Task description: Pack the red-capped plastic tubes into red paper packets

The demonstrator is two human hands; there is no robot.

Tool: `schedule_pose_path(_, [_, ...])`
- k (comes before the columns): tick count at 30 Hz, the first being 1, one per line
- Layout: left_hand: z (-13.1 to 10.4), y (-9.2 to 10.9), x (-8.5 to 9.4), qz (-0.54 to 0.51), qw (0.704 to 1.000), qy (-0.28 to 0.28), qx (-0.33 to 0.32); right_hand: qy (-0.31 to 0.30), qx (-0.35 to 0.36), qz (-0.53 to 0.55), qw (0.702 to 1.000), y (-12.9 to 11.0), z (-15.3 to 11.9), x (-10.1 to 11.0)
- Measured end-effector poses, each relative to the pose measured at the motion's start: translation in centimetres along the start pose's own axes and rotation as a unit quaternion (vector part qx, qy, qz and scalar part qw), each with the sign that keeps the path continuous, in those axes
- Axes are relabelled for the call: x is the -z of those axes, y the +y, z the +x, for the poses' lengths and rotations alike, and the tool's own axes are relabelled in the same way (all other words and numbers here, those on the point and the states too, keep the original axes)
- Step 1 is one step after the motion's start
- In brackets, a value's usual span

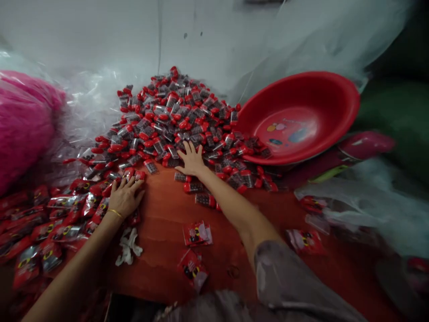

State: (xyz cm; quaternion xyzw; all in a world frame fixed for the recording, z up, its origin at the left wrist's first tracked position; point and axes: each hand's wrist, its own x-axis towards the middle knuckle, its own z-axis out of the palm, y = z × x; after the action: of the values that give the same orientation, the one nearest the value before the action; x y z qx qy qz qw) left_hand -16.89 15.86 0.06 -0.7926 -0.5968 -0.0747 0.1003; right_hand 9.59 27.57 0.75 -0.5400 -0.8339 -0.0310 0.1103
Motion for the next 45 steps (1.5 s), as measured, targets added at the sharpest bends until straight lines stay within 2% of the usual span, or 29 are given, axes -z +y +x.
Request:
schedule_pose_path(2, [0.0, 0.0, 0.1, -0.009, 1.000, -0.004, -0.001, -0.007, 0.017, 0.008, 1.000, 0.3, -2.1, -0.7])
schedule_pose_path(5, [0.2, -0.1, -0.1, -0.022, 1.000, -0.018, 0.013, -0.054, 0.024, 0.024, 0.998, 2.0, -5.3, -0.9])
schedule_pose_path(8, [0.5, 0.0, 0.5, -0.040, 0.998, -0.026, 0.029, -0.087, 0.039, 0.038, 0.995, 3.6, -7.7, 0.3])
schedule_pose_path(10, [0.2, 1.1, 1.8, -0.053, 0.998, -0.001, 0.037, -0.069, 0.044, 0.054, 0.995, 3.6, -9.4, 1.7])
schedule_pose_path(12, [-1.2, 3.6, 3.5, -0.074, 0.997, 0.029, 0.020, -0.019, 0.052, 0.070, 0.996, 2.4, -11.7, 3.3])
schedule_pose_path(13, [-2.4, 5.3, 4.4, -0.094, 0.995, 0.027, -0.006, -0.003, 0.068, 0.080, 0.994, 1.5, -13.2, 4.0])
schedule_pose_path(16, [-7.6, 11.3, 5.8, -0.173, 0.972, -0.017, -0.157, 0.000, 0.138, 0.117, 0.984, -1.9, -18.3, 5.1])
schedule_pose_path(17, [-9.4, 13.2, 5.8, -0.192, 0.960, -0.029, -0.203, -0.004, 0.146, 0.119, 0.982, -2.8, -20.0, 5.0])
schedule_pose_path(19, [-12.6, 15.9, 4.8, -0.212, 0.946, -0.029, -0.245, -0.004, 0.125, 0.110, 0.986, -4.2, -22.5, 4.3])
schedule_pose_path(21, [-14.4, 17.0, 3.4, -0.222, 0.950, -0.032, -0.219, -0.003, 0.082, 0.093, 0.992, -4.9, -23.9, 3.2])
schedule_pose_path(23, [-14.7, 16.7, 2.0, -0.222, 0.959, -0.036, -0.175, 0.000, 0.042, 0.082, 0.996, -5.3, -24.2, 2.2])
schedule_pose_path(27, [-12.8, 15.0, 0.9, -0.190, 0.975, -0.035, -0.112, 0.021, -0.004, 0.095, 0.995, -6.3, -23.0, 0.9])
schedule_pose_path(32, [-11.8, 14.3, 1.4, -0.185, 0.980, -0.014, -0.072, 0.054, -0.022, 0.133, 0.989, -7.3, -22.0, 0.7])
schedule_pose_path(35, [-12.1, 14.0, 2.2, -0.225, 0.973, 0.053, -0.015, 0.079, -0.040, 0.145, 0.985, -7.4, -22.3, 0.9])
schedule_pose_path(37, [-11.8, 13.8, 2.8, -0.269, 0.957, 0.095, 0.053, 0.108, -0.052, 0.156, 0.980, -7.5, -22.5, 1.3])
schedule_pose_path(39, [-10.9, 13.8, 3.3, -0.323, 0.934, 0.101, 0.117, 0.139, -0.062, 0.176, 0.972, -7.8, -22.7, 1.7])
schedule_pose_path(41, [-9.7, 13.9, 3.5, -0.397, 0.903, 0.074, 0.149, 0.163, -0.064, 0.210, 0.962, -8.4, -22.9, 2.4])
schedule_pose_path(43, [-8.7, 14.3, 3.5, -0.492, 0.857, 0.032, 0.148, 0.181, -0.067, 0.262, 0.945, -9.1, -23.1, 3.0])
schedule_pose_path(45, [-8.1, 14.6, 3.6, -0.568, 0.812, 0.004, 0.134, 0.195, -0.101, 0.334, 0.917, -9.5, -23.4, 3.5])
